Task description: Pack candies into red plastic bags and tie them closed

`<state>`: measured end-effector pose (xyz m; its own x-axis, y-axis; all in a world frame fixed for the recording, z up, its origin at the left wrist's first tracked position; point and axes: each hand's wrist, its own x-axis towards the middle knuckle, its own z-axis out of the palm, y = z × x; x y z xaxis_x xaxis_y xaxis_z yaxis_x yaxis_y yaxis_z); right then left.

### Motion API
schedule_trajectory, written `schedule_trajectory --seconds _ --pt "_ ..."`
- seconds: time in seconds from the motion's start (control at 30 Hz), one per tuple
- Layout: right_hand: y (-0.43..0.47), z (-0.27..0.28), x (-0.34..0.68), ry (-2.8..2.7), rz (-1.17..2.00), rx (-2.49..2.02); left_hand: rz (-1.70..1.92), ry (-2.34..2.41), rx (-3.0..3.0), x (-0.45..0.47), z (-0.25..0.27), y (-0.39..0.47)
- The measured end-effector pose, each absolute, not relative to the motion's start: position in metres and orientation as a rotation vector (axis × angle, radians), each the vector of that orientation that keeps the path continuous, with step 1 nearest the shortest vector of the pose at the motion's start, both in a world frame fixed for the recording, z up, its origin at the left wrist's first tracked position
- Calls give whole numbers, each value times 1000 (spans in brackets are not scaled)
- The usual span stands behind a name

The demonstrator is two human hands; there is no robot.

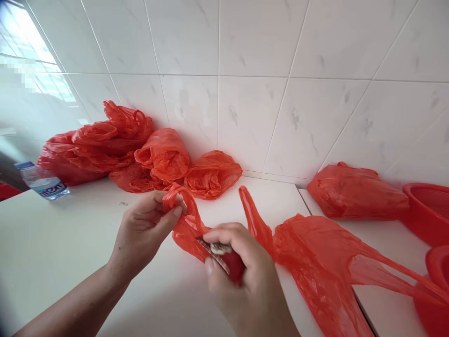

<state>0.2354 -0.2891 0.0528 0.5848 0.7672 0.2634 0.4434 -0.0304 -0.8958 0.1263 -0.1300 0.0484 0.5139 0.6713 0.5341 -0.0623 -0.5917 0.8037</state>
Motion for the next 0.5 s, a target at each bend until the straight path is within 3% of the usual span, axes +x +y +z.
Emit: schedule_trajectory --seconds 0.13,0.3,0.4,0.5 --pt "-256 63 244 -948 897 -1594 972 369 1738 121 49 -134" --pt "-231 46 249 -850 1217 -1287 732 150 1465 112 50 -134" --pt "-224 37 252 -755 1142 -1271 704 74 1411 107 49 -132" --pt "-230 36 259 -891 738 -1494 723 51 1427 104 48 -130"
